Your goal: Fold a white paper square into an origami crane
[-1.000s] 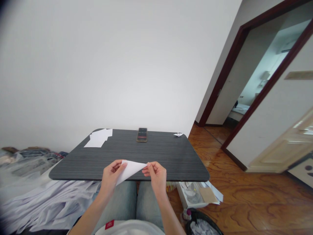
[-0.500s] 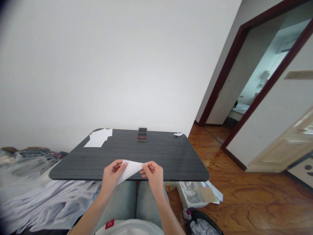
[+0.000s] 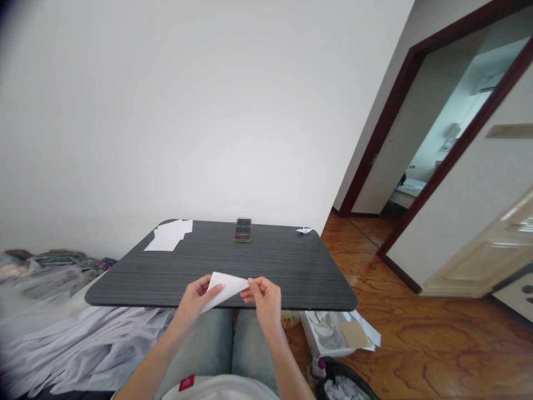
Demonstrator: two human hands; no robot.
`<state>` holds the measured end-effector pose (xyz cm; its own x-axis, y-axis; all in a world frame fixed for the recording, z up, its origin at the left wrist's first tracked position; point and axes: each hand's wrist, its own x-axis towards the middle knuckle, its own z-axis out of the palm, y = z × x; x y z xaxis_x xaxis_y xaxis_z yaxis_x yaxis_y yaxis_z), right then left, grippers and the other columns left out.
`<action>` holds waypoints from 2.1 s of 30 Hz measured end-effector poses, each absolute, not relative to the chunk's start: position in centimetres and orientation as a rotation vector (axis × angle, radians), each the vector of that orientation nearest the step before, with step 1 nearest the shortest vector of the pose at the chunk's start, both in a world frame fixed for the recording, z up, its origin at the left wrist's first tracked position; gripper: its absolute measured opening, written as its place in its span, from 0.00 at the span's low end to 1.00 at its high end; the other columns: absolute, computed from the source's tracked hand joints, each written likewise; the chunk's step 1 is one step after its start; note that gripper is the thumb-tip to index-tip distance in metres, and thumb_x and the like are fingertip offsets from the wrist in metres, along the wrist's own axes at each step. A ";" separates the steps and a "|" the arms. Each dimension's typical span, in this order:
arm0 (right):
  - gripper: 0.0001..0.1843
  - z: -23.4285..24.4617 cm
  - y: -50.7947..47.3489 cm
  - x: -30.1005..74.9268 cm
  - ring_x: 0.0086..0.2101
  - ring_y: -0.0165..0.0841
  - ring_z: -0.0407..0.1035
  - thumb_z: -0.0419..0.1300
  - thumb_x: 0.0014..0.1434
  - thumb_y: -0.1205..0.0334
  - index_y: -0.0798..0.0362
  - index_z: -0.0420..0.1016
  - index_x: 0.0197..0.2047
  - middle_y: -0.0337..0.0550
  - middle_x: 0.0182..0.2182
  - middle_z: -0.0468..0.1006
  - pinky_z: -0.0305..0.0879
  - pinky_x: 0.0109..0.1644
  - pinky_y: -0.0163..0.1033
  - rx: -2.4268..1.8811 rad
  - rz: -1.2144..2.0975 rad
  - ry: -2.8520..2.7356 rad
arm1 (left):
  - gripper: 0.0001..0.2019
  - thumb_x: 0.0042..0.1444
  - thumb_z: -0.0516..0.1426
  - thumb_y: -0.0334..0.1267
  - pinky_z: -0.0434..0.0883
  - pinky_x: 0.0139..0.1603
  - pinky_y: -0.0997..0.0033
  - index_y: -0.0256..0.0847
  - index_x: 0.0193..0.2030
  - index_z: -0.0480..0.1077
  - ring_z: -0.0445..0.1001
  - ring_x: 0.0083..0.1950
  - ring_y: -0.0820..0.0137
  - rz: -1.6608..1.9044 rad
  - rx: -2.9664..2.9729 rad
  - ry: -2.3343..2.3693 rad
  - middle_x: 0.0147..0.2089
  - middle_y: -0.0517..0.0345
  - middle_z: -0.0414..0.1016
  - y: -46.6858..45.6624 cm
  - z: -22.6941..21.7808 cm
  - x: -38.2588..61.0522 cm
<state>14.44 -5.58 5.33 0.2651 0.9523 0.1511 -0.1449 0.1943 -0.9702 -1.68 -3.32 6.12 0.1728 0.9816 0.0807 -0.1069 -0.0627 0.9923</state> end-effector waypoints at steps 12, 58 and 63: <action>0.14 5.5 -5.4 15.5 0.21 0.31 0.70 0.61 0.46 0.53 0.57 0.72 0.23 0.40 0.18 0.75 0.66 0.24 0.33 -1.150 1.158 -1.336 | 0.13 0.43 0.59 0.43 0.56 0.21 0.78 0.33 0.21 0.68 0.64 0.22 0.75 1.014 1.506 1.052 0.21 0.61 0.70 -3.0 6.1 -1.9; 0.14 4.8 -5.6 13.4 0.16 0.24 0.54 0.59 0.49 0.53 0.57 0.69 0.25 0.35 0.16 0.66 0.50 0.16 0.29 -1.099 0.884 -1.075 | 0.14 0.40 0.62 0.41 0.65 0.25 0.75 0.33 0.31 0.70 0.70 0.25 0.71 1.074 1.326 0.906 0.25 0.54 0.75 -4.1 4.8 0.6; 0.15 5.1 -5.5 14.6 0.15 0.23 0.52 0.59 0.49 0.53 0.55 0.65 0.20 0.32 0.13 0.60 0.46 0.16 0.28 -1.132 0.857 -1.108 | 0.15 0.43 0.60 0.42 0.64 0.26 0.75 0.32 0.33 0.72 0.71 0.27 0.69 0.988 1.397 0.884 0.27 0.53 0.75 -3.8 5.1 -0.2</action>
<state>14.59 -5.47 5.09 0.2570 0.9383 0.2315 0.0117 0.2365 -0.9716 -0.18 -3.79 5.11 0.3612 0.9298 0.0713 -0.0323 -0.0639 0.9974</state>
